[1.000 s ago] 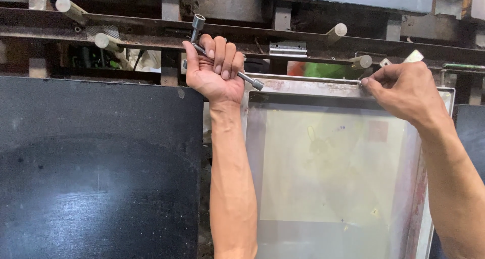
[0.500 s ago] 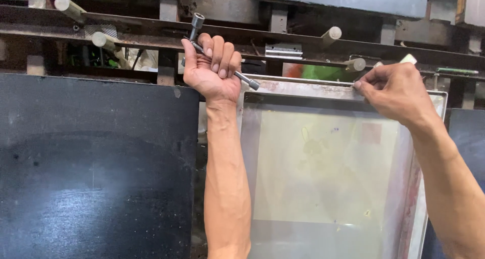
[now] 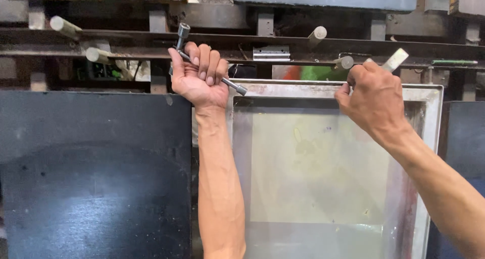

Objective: Aligning and securing a screen printing frame onto a rail system using a T-handle socket wrench.

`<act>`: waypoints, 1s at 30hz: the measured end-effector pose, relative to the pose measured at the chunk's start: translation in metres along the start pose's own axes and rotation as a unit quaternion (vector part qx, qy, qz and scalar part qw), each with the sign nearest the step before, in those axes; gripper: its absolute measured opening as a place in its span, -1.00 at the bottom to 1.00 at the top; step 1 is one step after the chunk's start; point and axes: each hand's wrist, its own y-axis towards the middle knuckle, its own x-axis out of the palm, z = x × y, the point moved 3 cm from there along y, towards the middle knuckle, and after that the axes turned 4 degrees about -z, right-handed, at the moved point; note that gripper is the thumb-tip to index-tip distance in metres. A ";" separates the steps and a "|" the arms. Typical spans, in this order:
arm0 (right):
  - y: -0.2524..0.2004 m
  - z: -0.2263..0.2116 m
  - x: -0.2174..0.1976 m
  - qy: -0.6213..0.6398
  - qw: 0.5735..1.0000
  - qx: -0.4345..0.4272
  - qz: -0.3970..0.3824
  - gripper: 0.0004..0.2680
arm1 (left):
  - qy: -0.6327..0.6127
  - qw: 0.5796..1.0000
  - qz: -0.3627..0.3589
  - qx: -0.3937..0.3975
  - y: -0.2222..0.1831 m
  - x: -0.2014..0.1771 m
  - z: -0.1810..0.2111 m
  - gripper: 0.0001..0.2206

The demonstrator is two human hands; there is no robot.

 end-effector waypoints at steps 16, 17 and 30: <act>-0.064 0.004 -0.044 0.072 0.992 0.097 -0.044 -0.82 | 0.048 0.997 -0.026 -0.058 0.002 0.005 -0.003 -0.59; -0.087 0.001 -0.051 0.079 0.993 0.091 0.000 -0.87 | 0.089 0.991 -0.031 -0.092 0.000 0.007 -0.005 -0.59; -0.450 0.069 0.057 0.155 0.903 0.393 -0.073 -0.59 | 0.861 0.503 0.026 -0.070 -0.165 0.038 0.105 -0.73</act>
